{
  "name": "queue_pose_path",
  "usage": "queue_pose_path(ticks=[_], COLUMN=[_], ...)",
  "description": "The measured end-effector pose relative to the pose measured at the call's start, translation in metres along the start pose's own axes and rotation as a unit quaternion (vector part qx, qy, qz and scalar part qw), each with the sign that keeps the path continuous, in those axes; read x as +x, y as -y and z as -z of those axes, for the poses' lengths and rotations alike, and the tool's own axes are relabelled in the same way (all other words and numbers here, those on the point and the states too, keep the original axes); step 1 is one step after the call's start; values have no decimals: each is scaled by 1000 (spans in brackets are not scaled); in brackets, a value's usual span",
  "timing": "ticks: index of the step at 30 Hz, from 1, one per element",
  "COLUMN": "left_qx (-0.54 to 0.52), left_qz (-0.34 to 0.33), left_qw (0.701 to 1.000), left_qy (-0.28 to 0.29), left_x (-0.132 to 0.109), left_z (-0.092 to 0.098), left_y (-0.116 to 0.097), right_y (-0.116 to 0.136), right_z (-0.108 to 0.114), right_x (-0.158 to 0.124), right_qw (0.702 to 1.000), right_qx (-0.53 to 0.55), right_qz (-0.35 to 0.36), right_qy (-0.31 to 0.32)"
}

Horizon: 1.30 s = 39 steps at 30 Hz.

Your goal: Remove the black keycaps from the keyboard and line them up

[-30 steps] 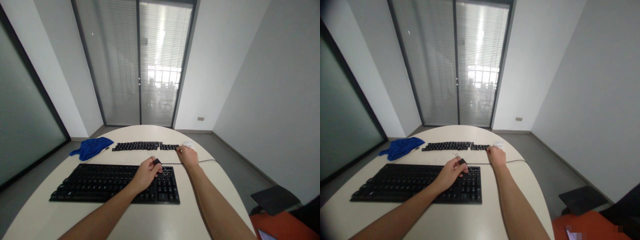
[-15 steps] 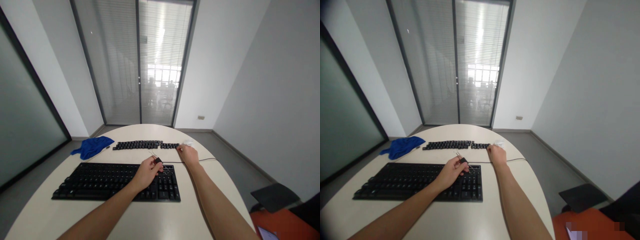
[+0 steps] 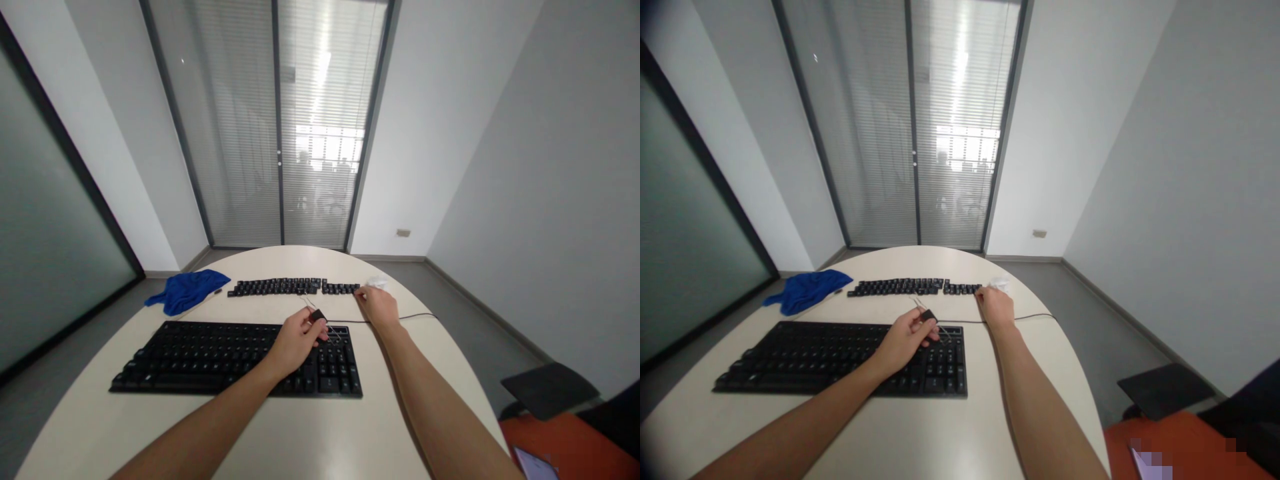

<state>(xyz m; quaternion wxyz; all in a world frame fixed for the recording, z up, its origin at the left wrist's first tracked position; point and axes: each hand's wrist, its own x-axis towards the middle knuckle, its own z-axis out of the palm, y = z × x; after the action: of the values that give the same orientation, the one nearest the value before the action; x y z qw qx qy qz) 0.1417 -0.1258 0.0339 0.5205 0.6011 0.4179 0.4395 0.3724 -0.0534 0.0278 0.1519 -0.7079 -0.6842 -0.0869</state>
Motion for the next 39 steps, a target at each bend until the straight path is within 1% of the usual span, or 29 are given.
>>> queue_pose_path(ticks=[4,10,13,15,17,19,22,24,26,29,32,35,37,39], left_qx=[-2,-12,-10,-7,1,16,54,91,137,203,242,286,291,264], left_qz=[-29,-51,-66,-77,-85,-96,-116,-122,-121,-123,-158,-186,-185,-182], left_qw=[999,997,995,994,992,988,978,971,965,956,942,923,921,929], left_qy=[-20,-54,-71,-81,-95,-120,-163,-182,-186,-174,-170,-177,-181,-186], left_x=[-2,-3,-3,-3,-4,-5,-7,-8,-9,-9,-9,-10,-9,-9], left_z=[0,1,2,3,3,4,6,8,11,16,21,28,34,42], left_y=[-3,-3,-1,-1,-1,-2,-6,-8,-8,-8,-7,-8,-10,-13], right_y=[2,9,16,24,35,47,66,77,85,94,101,107,109,109], right_z=[-1,4,9,14,20,27,36,41,43,46,46,43,41,39], right_x=[0,-3,-6,-10,-17,-26,-43,-53,-60,-66,-69,-72,-73,-74], right_qw=[1000,1000,1000,997,988,969,926,905,896,894,885,882,883,885], right_qx=[2,5,28,62,108,166,235,265,284,317,349,360,352,337], right_qz=[-8,-18,3,45,115,183,280,310,315,293,281,278,286,297], right_qy=[-9,-9,-12,-9,2,29,97,120,130,120,126,125,123,126])
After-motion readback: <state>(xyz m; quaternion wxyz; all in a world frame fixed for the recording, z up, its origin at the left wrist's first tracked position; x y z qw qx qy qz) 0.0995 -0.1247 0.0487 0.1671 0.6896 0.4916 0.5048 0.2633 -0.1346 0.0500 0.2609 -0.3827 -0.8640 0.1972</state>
